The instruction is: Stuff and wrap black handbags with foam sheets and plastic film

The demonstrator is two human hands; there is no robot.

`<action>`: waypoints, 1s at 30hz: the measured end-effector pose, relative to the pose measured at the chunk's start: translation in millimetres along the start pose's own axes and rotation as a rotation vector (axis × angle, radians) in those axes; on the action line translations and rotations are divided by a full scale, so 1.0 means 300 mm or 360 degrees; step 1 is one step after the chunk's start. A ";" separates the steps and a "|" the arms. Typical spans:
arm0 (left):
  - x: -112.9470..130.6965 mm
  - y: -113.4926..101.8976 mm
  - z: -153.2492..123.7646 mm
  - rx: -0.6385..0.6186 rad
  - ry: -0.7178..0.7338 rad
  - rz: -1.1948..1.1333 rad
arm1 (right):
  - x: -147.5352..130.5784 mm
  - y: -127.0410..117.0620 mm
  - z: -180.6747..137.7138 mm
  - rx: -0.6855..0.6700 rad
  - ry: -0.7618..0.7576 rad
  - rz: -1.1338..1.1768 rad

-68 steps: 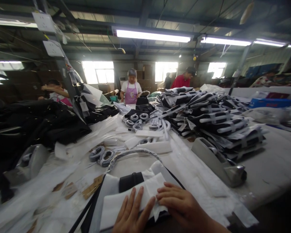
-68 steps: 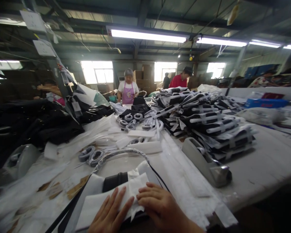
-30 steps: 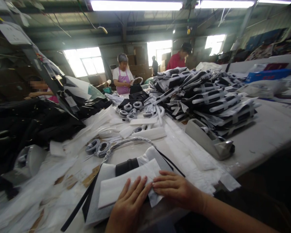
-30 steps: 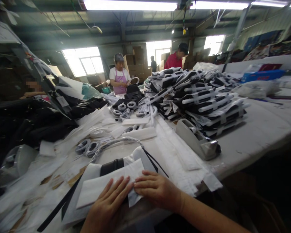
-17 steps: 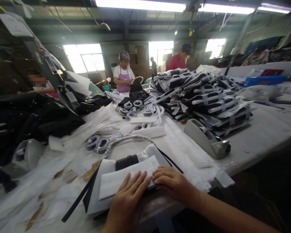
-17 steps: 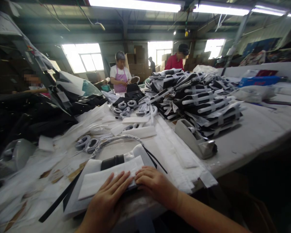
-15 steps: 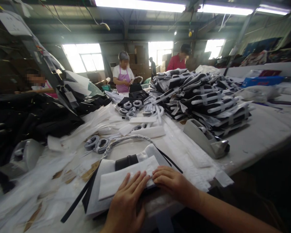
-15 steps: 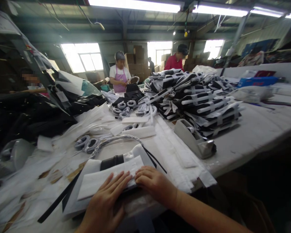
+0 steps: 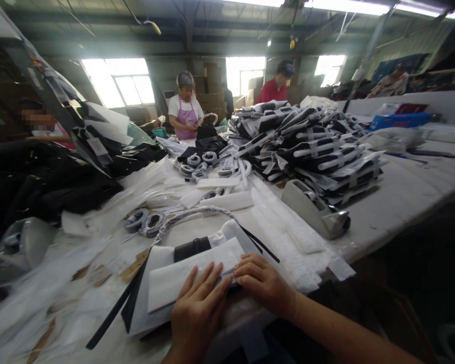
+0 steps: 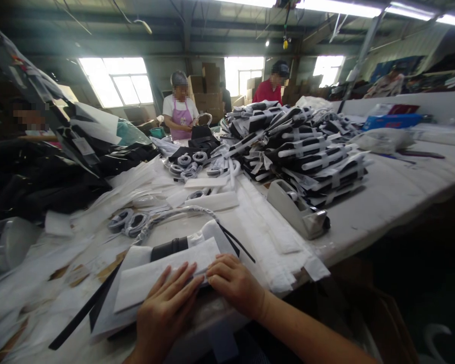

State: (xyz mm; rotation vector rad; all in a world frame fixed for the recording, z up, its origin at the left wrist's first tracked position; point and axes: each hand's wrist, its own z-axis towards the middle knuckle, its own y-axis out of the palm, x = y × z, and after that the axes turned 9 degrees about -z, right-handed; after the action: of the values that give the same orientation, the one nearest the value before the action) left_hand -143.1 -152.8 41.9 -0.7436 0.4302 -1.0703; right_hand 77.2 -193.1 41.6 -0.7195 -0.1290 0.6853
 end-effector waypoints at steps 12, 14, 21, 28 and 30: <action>0.007 0.012 0.007 0.0101 0.0018 -0.0041 | -0.012 -0.102 -0.049 -0.0262 -0.0098 -0.0139; 0.008 0.012 0.007 0.0099 -0.0003 -0.0055 | -0.031 -0.139 -0.113 -0.0386 -0.0136 -0.0189; 0.011 0.007 0.005 0.0057 -0.0019 -0.0067 | -0.096 -0.114 -0.208 -0.0559 -0.0325 -0.0261; 0.009 0.010 0.002 0.0063 -0.0032 -0.0042 | -0.128 -0.069 -0.156 -0.0155 -0.0152 0.0072; 0.008 0.012 0.004 0.0067 -0.0037 -0.0037 | -0.137 -0.071 -0.162 -0.0142 -0.0109 0.0089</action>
State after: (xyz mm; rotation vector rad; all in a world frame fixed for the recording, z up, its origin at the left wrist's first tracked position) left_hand -139.0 -153.7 40.1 -0.7249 0.3787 -1.0886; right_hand 72.9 -257.6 23.6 -0.7878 -0.2038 0.7617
